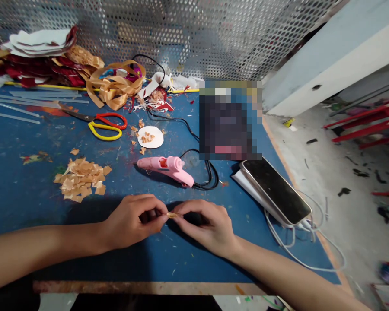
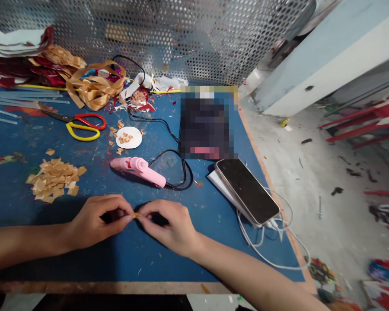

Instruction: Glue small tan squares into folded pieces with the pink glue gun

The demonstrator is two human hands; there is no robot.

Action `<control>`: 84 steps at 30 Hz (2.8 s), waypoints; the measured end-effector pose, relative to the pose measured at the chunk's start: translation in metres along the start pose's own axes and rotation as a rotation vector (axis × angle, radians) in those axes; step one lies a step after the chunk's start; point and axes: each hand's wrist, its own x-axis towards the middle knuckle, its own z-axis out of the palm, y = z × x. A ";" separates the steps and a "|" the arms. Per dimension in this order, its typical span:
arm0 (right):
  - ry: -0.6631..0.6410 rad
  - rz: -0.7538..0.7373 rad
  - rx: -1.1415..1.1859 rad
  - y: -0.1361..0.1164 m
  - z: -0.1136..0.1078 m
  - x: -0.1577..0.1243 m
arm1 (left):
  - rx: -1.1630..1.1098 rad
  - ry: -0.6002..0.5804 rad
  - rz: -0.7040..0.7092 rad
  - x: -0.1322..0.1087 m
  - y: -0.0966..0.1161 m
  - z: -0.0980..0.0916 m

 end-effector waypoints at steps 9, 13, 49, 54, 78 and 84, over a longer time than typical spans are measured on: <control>-0.030 -0.006 0.015 -0.002 0.000 0.000 | 0.073 -0.032 0.087 -0.001 -0.003 0.000; -0.081 -0.013 0.024 -0.005 0.001 -0.001 | 0.109 -0.055 0.131 -0.002 -0.004 0.002; 0.197 -0.100 -0.075 -0.010 -0.015 0.001 | 0.135 -0.076 0.120 0.002 -0.003 -0.002; 0.049 -0.140 -0.321 -0.012 -0.006 0.001 | 0.127 -0.073 0.161 0.001 -0.006 0.000; 0.005 -0.014 -0.169 -0.006 0.000 0.002 | 0.070 0.027 0.136 -0.005 -0.007 0.000; -0.002 -0.016 -0.162 -0.006 0.003 0.002 | 0.048 0.031 0.072 -0.007 -0.007 0.002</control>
